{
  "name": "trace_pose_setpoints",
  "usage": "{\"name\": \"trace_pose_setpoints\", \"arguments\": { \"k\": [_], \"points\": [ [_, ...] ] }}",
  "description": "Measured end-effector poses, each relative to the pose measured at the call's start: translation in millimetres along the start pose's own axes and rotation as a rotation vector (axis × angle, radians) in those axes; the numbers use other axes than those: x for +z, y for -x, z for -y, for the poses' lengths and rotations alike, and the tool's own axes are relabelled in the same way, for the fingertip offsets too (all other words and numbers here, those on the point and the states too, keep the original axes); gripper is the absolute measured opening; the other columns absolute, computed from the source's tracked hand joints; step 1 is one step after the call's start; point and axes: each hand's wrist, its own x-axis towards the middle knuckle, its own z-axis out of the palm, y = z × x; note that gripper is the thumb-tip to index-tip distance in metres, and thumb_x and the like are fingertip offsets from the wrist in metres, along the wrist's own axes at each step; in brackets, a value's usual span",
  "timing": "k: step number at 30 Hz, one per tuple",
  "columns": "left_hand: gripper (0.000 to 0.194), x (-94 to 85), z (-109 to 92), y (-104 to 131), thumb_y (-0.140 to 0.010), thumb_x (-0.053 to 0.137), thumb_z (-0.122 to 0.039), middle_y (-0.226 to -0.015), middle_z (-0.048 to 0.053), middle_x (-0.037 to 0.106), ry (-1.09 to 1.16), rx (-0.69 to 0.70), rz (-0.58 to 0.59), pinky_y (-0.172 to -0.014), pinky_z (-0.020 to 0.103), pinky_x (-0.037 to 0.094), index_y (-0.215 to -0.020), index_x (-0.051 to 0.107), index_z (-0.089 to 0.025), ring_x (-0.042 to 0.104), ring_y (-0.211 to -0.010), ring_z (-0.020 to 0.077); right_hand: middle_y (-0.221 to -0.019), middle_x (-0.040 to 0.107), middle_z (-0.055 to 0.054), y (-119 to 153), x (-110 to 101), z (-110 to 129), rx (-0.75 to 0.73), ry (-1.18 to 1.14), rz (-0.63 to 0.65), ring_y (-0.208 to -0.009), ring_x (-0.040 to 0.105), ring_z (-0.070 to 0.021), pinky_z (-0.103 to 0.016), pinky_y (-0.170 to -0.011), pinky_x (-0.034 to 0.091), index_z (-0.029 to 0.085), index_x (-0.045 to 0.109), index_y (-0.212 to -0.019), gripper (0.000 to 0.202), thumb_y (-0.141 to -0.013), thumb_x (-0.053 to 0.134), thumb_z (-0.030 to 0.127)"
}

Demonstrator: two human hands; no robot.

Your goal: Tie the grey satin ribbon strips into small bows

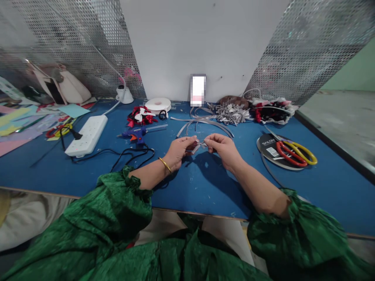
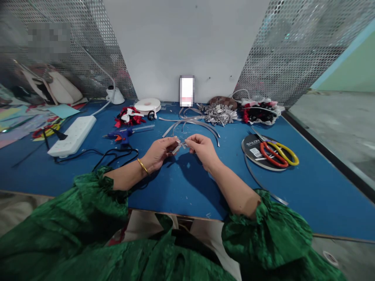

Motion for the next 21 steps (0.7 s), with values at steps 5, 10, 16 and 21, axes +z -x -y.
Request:
{"name": "trace_pose_setpoints", "arguments": {
  "k": [5, 10, 16, 21],
  "points": [
    [0.029, 0.1, -0.3, -0.8, -0.063, 0.079, -0.037, -0.078, 0.003, 0.067, -0.017, -0.001, -0.020, -0.058, 0.022, 0.042, -0.078, 0.068, -0.015, 0.058, -0.066, 0.0104, -0.062, 0.056, 0.002, -2.5, -0.7, -0.8, 0.026, -0.036, -0.016, -0.051, 0.045, -0.0081, -0.024, -0.051, 0.035, 0.018, 0.063, -0.070, 0.027, -0.070, 0.074, 0.043],
    [0.028, -0.6, 1.5, -2.7, -0.063, 0.078, -0.035, -0.079, 0.004, 0.067, -0.014, 0.009, -0.072, -0.058, 0.022, 0.043, -0.078, 0.069, -0.014, 0.059, -0.068, 0.0108, -0.069, 0.060, -0.001, -5.0, -2.7, 1.2, 0.119, -0.080, -0.116, -0.049, 0.049, -0.0079, -0.022, -0.046, 0.036, 0.017, 0.063, -0.075, 0.046, -0.070, 0.069, 0.063],
    [0.031, -0.7, 0.9, -2.1, -0.065, 0.078, -0.039, -0.076, 0.004, 0.066, -0.029, 0.005, -0.039, -0.056, 0.021, 0.042, -0.079, 0.069, -0.014, 0.059, -0.065, 0.0106, -0.054, 0.052, 0.004, -2.2, -0.5, 0.8, 0.104, 0.065, 0.104, -0.046, 0.044, -0.0058, -0.020, -0.047, 0.034, 0.016, 0.057, -0.065, 0.038, -0.069, 0.074, 0.050],
    [0.047, -2.5, -5.1, -2.8, -0.079, 0.060, -0.058, -0.078, 0.008, 0.068, 0.016, -0.033, -0.109, -0.052, 0.020, 0.043, -0.080, 0.069, -0.012, 0.060, -0.063, 0.0105, -0.054, 0.052, 0.005, 4.5, 0.4, 3.5, 0.162, 0.114, 0.371, -0.046, 0.045, -0.0064, -0.020, -0.046, 0.035, 0.016, 0.059, -0.068, 0.029, -0.073, 0.070, 0.043]
  ]
}}
